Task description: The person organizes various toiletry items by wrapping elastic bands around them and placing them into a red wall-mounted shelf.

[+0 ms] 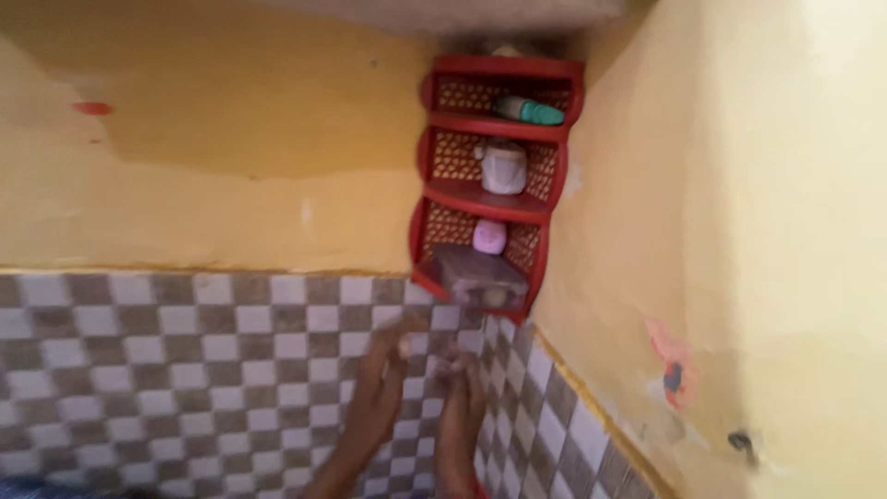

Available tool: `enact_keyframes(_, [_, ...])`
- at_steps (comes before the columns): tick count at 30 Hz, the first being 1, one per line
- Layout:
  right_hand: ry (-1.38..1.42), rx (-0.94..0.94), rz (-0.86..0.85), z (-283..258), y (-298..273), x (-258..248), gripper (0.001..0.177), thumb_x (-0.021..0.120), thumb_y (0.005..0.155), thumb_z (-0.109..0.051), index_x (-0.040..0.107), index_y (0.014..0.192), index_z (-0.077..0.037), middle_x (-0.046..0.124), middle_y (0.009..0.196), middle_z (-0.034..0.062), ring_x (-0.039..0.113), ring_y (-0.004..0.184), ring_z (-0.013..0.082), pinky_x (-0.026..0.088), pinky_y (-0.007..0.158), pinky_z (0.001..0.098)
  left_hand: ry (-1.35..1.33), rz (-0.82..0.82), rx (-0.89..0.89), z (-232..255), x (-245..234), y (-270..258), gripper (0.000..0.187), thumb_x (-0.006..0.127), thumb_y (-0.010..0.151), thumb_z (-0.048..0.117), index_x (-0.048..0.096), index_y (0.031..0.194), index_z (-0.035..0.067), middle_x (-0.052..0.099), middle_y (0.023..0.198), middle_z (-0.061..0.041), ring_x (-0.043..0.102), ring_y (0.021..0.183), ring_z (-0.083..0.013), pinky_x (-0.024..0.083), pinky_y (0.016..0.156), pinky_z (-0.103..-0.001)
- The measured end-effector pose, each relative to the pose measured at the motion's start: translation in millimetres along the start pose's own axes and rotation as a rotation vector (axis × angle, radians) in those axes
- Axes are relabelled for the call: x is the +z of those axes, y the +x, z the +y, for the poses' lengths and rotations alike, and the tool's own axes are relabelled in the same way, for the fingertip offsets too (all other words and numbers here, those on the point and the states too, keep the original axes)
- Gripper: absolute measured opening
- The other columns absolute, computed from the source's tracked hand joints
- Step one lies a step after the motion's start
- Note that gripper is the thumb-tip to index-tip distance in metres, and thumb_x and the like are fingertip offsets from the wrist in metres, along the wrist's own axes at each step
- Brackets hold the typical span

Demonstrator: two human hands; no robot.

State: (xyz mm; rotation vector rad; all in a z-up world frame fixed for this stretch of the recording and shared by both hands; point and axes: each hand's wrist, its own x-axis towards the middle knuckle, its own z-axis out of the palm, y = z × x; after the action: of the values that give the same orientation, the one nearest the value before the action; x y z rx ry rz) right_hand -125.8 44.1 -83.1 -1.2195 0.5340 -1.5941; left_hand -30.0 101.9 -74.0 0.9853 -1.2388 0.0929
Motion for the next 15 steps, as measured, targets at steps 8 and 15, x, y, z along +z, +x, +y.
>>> enact_keyframes(8, [0.172,0.606,-0.395,64.2,-262.3,2.7,0.042,0.042,0.104,-0.025,0.059,0.135,-0.002,0.059,0.139,0.0139,0.052,0.134,0.0287,0.035,0.113,0.0404,0.268,-0.175,-0.567,-24.8,-141.7,-341.3,0.049,0.038,0.106,0.041,0.055,0.134,0.006,0.064,0.127,-0.016,0.061,0.111,-0.0263,0.049,0.093,-0.040])
enact_keyframes(15, [-0.286,-0.182,-0.935,67.8,-460.8,-26.5,0.051,0.039,0.108,-0.030,0.052,0.148,0.000,0.052,0.155,0.0206,0.043,0.149,0.0378,0.026,0.122,0.0464,-0.722,0.427,-1.087,31.3,-248.6,-445.6,0.065,0.029,0.105,0.053,0.044,0.145,0.003,0.056,0.141,-0.024,0.058,0.125,-0.0368,0.046,0.106,-0.049])
